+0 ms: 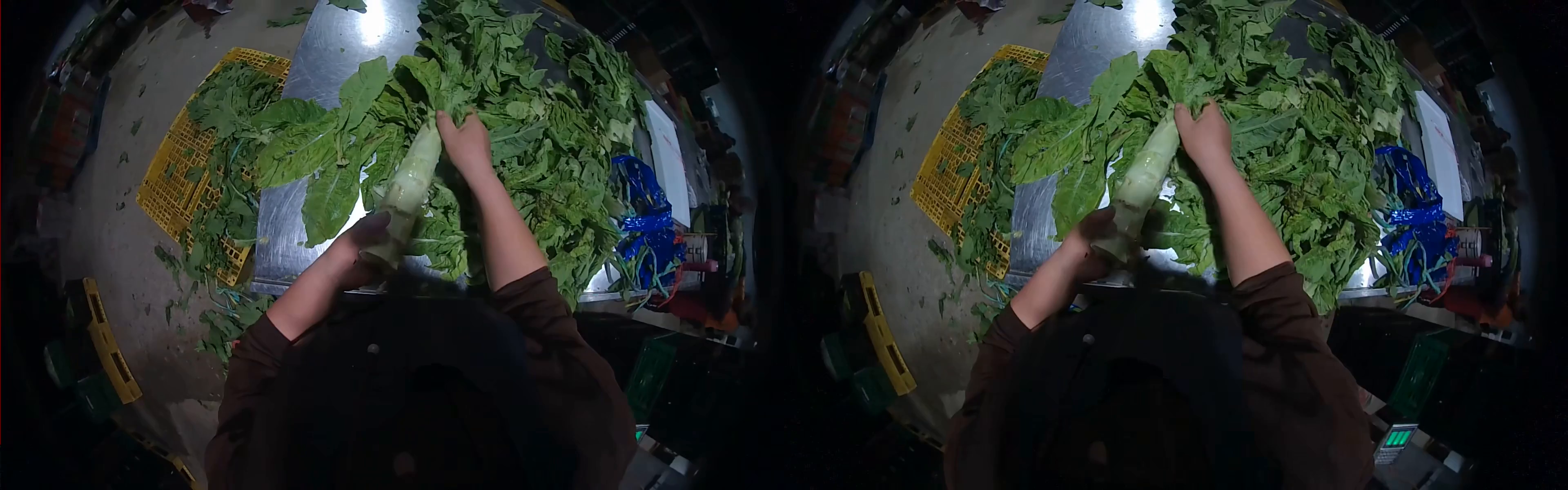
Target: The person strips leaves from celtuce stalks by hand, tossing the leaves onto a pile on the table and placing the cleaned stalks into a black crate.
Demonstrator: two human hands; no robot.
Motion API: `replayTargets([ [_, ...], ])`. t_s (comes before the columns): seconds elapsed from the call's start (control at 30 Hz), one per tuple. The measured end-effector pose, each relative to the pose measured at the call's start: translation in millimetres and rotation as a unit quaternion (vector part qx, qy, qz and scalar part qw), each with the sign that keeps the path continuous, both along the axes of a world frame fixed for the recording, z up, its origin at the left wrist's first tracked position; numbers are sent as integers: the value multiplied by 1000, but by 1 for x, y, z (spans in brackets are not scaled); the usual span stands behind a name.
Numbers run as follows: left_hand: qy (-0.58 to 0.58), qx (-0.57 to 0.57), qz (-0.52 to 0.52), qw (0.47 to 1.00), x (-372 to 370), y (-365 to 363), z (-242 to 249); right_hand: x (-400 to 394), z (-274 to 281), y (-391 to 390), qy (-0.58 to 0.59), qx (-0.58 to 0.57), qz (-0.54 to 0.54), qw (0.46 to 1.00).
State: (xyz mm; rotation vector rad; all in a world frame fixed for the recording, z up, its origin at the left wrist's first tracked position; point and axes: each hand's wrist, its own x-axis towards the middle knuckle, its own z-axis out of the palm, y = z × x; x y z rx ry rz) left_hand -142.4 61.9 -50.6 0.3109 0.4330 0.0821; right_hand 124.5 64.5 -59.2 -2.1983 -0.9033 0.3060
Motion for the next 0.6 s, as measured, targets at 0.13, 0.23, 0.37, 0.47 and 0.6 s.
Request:
replayTargets([
  [0.13, 2, 27, -36, 999, 3, -2, 7, -26, 19, -17, -47, 111, 29, 992],
  [0.23, -8, 87, -56, 995, 3, 7, 13, -51, 39, -39, 13, 223, 106, 969],
  [0.37, 119, 321, -87, 936, 13, 3, 17, -48, 81, -45, 180, 321, 24, 930],
  [0.47, 228, 496, -119, 829, 12, -6, 32, 20, 47, -27, 111, 226, 11, 968],
  [0.6, 211, 643, -101, 730, 10, -11, 30, 12, 21, -13, -106, -59, -43, 992],
])
